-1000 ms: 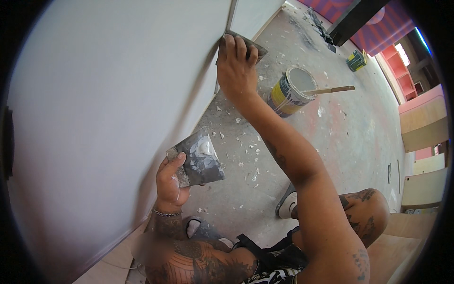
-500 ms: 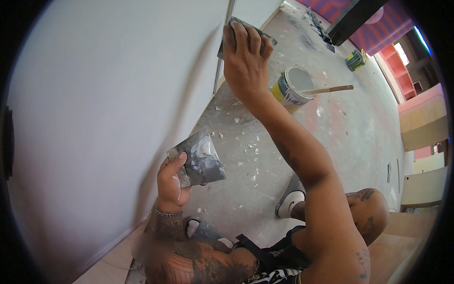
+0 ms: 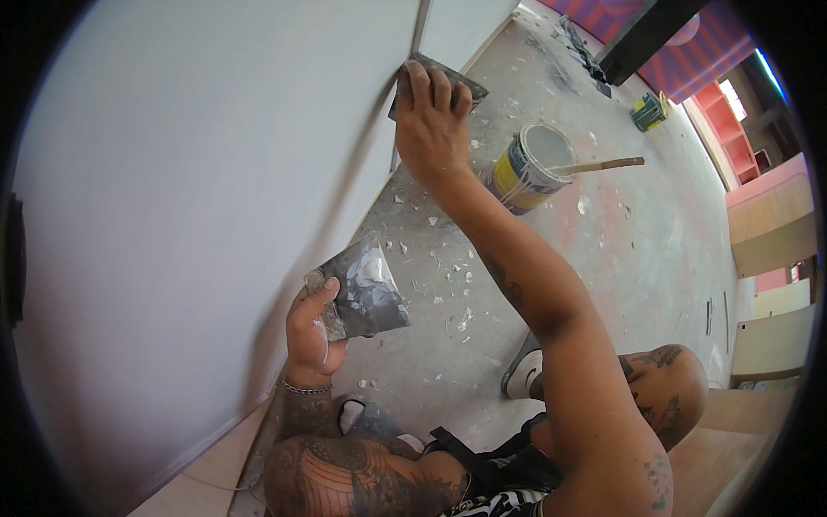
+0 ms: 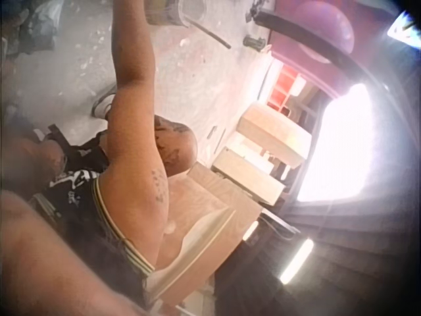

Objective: Applying putty or joint compound to the corner and surface of a wall using putty knives.

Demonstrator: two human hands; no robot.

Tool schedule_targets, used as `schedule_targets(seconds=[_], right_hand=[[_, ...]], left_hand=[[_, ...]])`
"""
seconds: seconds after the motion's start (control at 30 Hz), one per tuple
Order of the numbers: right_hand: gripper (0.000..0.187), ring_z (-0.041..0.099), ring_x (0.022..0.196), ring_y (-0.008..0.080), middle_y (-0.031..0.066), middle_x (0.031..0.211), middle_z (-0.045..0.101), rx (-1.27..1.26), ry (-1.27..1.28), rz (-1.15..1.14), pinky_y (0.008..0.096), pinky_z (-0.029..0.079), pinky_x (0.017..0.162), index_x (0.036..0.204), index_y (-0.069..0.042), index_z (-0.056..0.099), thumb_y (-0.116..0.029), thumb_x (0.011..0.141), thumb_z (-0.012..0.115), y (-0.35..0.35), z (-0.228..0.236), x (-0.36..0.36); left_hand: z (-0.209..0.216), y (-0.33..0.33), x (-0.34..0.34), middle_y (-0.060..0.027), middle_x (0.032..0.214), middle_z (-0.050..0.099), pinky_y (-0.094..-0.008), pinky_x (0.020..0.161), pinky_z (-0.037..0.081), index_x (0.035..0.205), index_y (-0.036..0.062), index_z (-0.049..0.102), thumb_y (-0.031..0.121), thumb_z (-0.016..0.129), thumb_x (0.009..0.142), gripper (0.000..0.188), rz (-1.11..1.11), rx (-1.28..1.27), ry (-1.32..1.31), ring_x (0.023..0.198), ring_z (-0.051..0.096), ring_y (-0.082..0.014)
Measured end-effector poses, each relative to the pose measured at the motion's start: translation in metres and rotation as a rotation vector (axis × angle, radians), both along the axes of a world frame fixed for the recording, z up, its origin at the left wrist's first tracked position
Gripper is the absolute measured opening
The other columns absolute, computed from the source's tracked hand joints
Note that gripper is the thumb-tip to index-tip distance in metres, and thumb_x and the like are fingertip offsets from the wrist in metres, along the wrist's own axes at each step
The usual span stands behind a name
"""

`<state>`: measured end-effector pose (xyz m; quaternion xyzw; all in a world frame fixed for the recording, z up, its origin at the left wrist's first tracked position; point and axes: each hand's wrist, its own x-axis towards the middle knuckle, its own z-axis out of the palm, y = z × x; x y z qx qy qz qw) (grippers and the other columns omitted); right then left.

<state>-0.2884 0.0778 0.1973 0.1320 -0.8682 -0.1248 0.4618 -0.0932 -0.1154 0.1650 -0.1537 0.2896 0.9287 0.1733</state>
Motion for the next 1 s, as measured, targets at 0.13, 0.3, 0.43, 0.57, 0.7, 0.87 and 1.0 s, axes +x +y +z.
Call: schedule_targets(seconds=[0.13,0.3,0.43,0.57,0.7,0.87,1.0], right_hand=[[0.043,0.044,0.121,0.0245,0.0072,0.130,0.050,-0.005,-0.065,-0.008,0.0461,0.029,0.101,0.123,-0.001,0.060,-0.015,0.083,0.056,0.000,-0.010,0.006],[0.043,0.045,0.120,0.0244,0.0073,0.128,0.051,0.058,-0.100,-0.071,0.0476,0.029,0.101,0.123,-0.003,0.060,-0.015,0.082,0.057,0.004,-0.006,0.025],[0.043,0.044,0.121,0.0242,0.0069,0.127,0.052,0.051,0.076,0.040,0.0472,0.029,0.101,0.123,-0.003,0.060,-0.013,0.081,0.059,0.013,0.030,0.010],[0.043,0.044,0.121,0.0243,0.0066,0.127,0.052,0.100,0.060,0.054,0.0481,0.029,0.101,0.123,-0.003,0.060,-0.015,0.082,0.058,0.013,0.036,0.001],[0.042,0.043,0.120,0.0240,0.0063,0.128,0.051,0.213,0.040,-0.065,0.0506,0.031,0.101,0.123,-0.002,0.061,-0.017,0.083,0.057,0.013,0.023,-0.001],[0.042,0.043,0.120,0.0248,0.0068,0.128,0.051,0.216,-0.027,-0.129,0.0524,0.032,0.100,0.121,-0.002,0.062,-0.019,0.083,0.056,0.003,0.016,0.005],[0.041,0.043,0.120,0.0260,0.0086,0.128,0.050,0.195,-0.039,-0.136,0.0531,0.032,0.100,0.120,-0.001,0.063,-0.020,0.084,0.056,0.000,0.007,0.006]], left_hand=[[0.003,0.000,0.001,-0.0147,0.109,0.067,-0.0412,0.080,0.057,0.121,-0.0049,0.057,0.016,0.056,0.092,0.036,-0.053,-0.045,0.037,0.096,0.068,-0.0269],[-0.002,0.000,0.002,-0.0112,0.109,0.067,-0.0396,0.084,0.057,0.120,-0.0022,0.059,0.010,0.055,0.093,0.030,-0.014,0.001,0.017,0.098,0.067,-0.0233],[0.000,0.002,0.000,-0.0143,0.107,0.067,-0.0415,0.071,0.059,0.122,-0.0044,0.056,0.017,0.055,0.092,0.037,0.016,-0.057,0.015,0.093,0.068,-0.0269],[-0.005,0.000,0.000,-0.0148,0.107,0.067,-0.0412,0.070,0.059,0.123,-0.0047,0.055,0.017,0.054,0.092,0.038,0.006,-0.060,0.023,0.093,0.069,-0.0271],[-0.002,0.007,0.000,-0.0147,0.105,0.067,-0.0400,0.068,0.060,0.123,-0.0047,0.055,0.017,0.054,0.092,0.039,-0.013,-0.051,0.008,0.091,0.069,-0.0267],[-0.004,0.001,0.000,-0.0150,0.105,0.067,-0.0399,0.066,0.059,0.124,-0.0042,0.055,0.018,0.055,0.091,0.039,0.036,-0.066,0.031,0.090,0.069,-0.0263],[-0.006,-0.004,0.001,-0.0139,0.114,0.065,-0.0405,0.091,0.054,0.122,-0.0044,0.057,0.008,0.054,0.094,0.031,-0.004,0.044,0.014,0.103,0.066,-0.0248]])
